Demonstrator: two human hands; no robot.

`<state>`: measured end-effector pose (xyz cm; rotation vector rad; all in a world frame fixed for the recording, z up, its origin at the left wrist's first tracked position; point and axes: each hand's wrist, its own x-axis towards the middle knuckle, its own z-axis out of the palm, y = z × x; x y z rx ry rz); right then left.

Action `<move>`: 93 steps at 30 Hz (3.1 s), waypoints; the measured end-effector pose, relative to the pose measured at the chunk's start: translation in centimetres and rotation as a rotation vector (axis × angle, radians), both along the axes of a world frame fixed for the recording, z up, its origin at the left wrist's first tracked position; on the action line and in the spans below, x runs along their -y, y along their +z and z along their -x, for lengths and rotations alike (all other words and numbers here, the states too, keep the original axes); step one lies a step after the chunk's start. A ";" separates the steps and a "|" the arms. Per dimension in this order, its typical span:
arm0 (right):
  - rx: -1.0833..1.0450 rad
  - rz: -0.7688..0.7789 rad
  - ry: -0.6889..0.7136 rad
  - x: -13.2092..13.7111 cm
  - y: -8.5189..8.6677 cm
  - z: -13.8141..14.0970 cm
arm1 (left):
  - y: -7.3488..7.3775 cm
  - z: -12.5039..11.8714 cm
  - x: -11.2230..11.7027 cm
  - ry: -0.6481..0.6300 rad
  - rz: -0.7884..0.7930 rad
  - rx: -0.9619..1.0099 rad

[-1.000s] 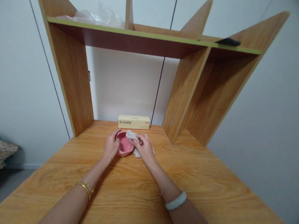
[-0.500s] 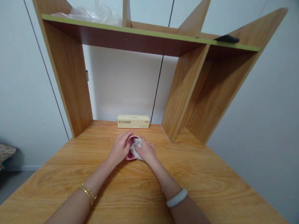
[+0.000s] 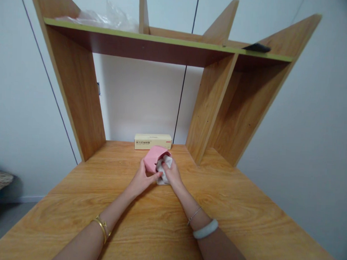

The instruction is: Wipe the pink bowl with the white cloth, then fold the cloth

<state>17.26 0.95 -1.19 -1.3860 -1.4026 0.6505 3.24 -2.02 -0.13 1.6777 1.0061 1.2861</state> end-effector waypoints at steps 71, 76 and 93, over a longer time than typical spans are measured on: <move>0.304 -0.079 -0.223 1.3 1.9 -1.2 | 1.0 0.9 0.9 0.243 -0.155 -0.429; 0.563 -0.157 -0.279 2.2 3.0 -1.6 | 1.7 0.8 1.5 0.275 -0.137 -0.516; 0.042 -0.141 -0.032 1.0 1.4 -0.2 | 1.1 0.7 1.0 0.158 -0.180 -0.323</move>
